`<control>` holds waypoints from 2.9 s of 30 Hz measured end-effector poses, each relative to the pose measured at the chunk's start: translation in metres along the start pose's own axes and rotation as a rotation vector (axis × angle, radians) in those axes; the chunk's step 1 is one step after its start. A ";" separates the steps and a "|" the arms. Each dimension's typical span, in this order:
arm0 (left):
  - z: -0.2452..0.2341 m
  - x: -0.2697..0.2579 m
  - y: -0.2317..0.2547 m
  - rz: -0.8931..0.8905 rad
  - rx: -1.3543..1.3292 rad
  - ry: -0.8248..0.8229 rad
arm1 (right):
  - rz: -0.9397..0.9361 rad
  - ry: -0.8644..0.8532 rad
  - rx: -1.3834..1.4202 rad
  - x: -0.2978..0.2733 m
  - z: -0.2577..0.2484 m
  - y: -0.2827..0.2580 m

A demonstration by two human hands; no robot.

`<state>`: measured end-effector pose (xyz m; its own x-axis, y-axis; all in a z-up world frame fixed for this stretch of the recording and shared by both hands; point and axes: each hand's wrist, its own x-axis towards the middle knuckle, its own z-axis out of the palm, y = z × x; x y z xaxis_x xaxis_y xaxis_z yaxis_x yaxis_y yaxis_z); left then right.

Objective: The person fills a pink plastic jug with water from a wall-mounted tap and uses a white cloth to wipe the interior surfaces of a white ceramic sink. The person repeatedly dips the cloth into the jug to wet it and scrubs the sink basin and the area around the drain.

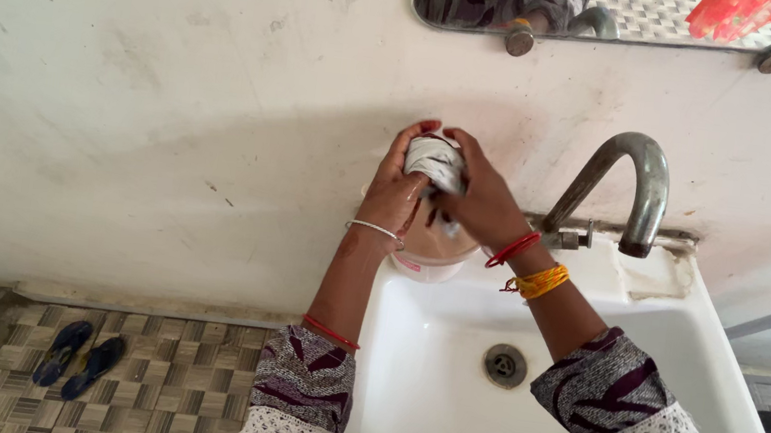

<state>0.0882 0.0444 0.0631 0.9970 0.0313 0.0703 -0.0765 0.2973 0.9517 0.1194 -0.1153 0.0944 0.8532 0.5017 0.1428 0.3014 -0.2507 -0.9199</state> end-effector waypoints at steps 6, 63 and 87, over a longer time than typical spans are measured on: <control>-0.012 0.008 -0.024 0.019 -0.042 -0.087 | -0.056 0.113 0.072 -0.001 -0.004 0.003; 0.013 0.030 -0.035 0.013 1.307 0.040 | -0.285 -0.181 -1.293 0.028 -0.012 0.004; 0.043 -0.093 0.019 -0.002 1.105 -0.267 | -0.102 -0.124 0.121 -0.136 -0.025 -0.012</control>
<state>-0.0058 0.0055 0.0872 0.9774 -0.2115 0.0038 -0.1566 -0.7115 0.6850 0.0103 -0.2017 0.0949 0.7600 0.6190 0.1981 0.3236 -0.0960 -0.9413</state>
